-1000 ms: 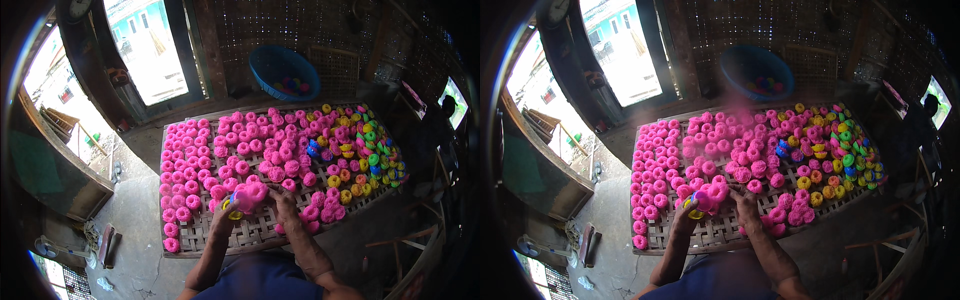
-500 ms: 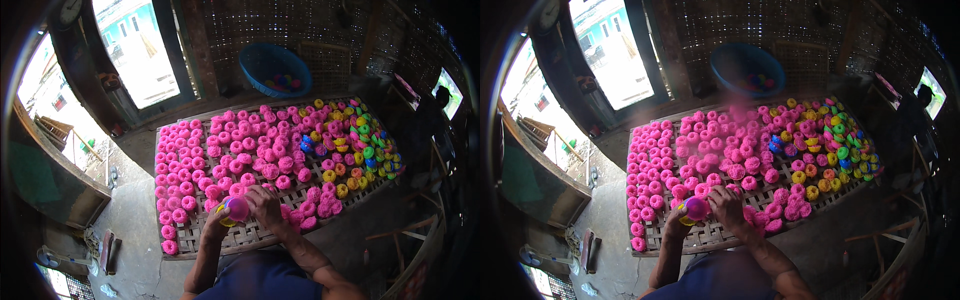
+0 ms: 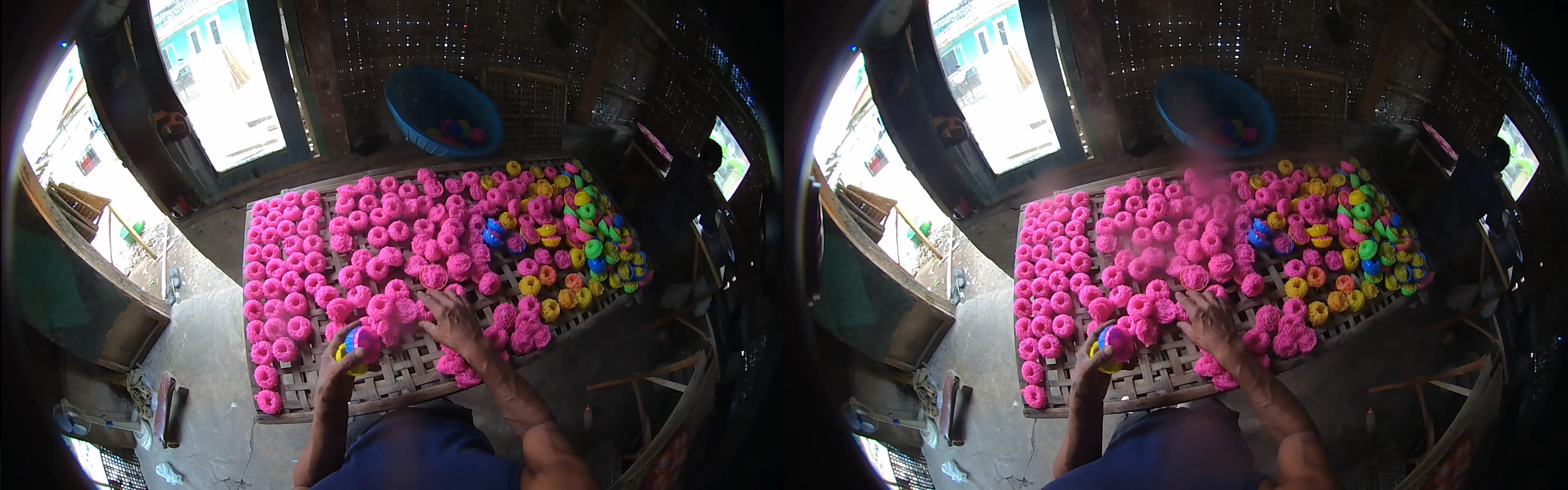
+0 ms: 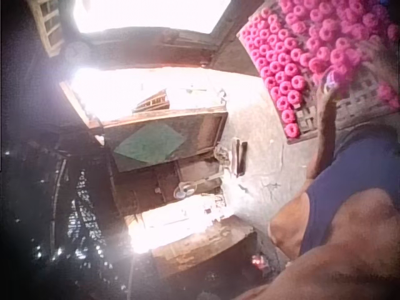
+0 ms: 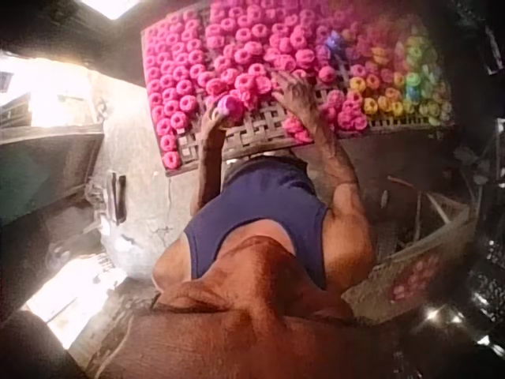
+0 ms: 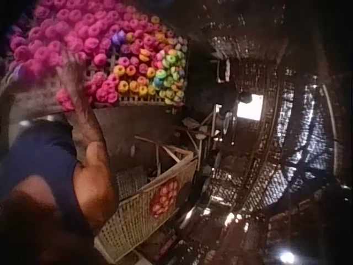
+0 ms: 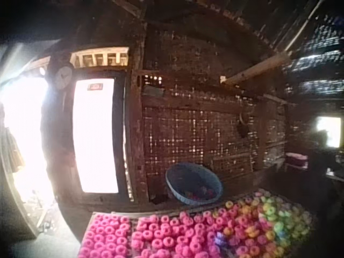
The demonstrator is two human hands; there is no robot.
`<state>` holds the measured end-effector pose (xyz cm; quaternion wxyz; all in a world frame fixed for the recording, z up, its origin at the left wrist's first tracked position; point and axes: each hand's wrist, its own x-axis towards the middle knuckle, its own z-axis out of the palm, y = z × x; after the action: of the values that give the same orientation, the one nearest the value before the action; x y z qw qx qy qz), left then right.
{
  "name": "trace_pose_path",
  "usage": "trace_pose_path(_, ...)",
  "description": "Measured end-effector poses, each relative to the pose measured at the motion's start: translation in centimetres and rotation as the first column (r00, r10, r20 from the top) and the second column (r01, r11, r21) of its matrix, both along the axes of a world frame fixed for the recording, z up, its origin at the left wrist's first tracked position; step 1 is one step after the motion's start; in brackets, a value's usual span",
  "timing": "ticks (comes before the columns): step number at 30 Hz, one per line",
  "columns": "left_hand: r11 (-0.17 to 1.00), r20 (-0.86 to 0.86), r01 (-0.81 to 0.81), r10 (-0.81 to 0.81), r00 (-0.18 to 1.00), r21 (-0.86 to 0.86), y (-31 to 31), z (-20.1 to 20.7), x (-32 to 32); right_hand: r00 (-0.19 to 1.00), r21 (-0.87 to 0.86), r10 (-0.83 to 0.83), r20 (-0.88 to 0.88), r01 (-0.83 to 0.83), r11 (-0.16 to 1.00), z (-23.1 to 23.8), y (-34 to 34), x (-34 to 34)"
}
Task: The person assembles small colorful plastic rings with pink fluffy material on a woven tray. They repeatedly pick up a ring, wrap the fluffy material around it, and place the finished item back on the tray. The person also rearranges completed items on the tray to keep the workspace organized.
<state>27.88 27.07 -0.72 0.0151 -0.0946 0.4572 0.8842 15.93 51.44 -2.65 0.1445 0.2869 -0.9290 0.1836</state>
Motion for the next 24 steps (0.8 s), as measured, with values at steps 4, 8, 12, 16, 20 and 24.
trace_pose_path(4,0.998,0.053,0.047,-0.049,0.997,0.032,1.0,-0.2,0.0,0.998,-0.104,-0.054,0.023,0.056,0.993,-1.0,0.6,-3.7)
trace_pose_path(8,0.998,0.071,0.051,-0.052,0.996,0.021,1.5,-0.5,-0.2,0.971,-0.007,-0.072,-0.229,0.072,0.997,-2.0,-0.1,-7.3)
trace_pose_path(12,0.999,0.055,0.022,-0.024,0.998,0.033,1.8,-0.8,-0.5,0.987,0.07,-0.093,0.133,0.084,0.994,-1.1,-1.5,-7.4)
trace_pose_path(16,0.997,0.067,-0.026,0.021,0.998,0.074,2.0,-1.1,-1.1,0.955,-0.376,0.078,0.287,0.038,0.926,2.5,-1.4,-3.9)
trace_pose_path(20,0.967,0.014,0.043,-0.048,0.999,0.253,2.5,-1.5,-1.8,0.759,-0.628,0.457,0.463,-0.082,0.774,4.8,-3.3,-0.3)
trace_pose_path(24,0.943,-0.024,0.106,-0.104,0.994,0.314,2.7,-1.8,-1.8,0.899,-0.573,0.341,0.275,-0.131,0.809,4.6,-4.7,2.5)
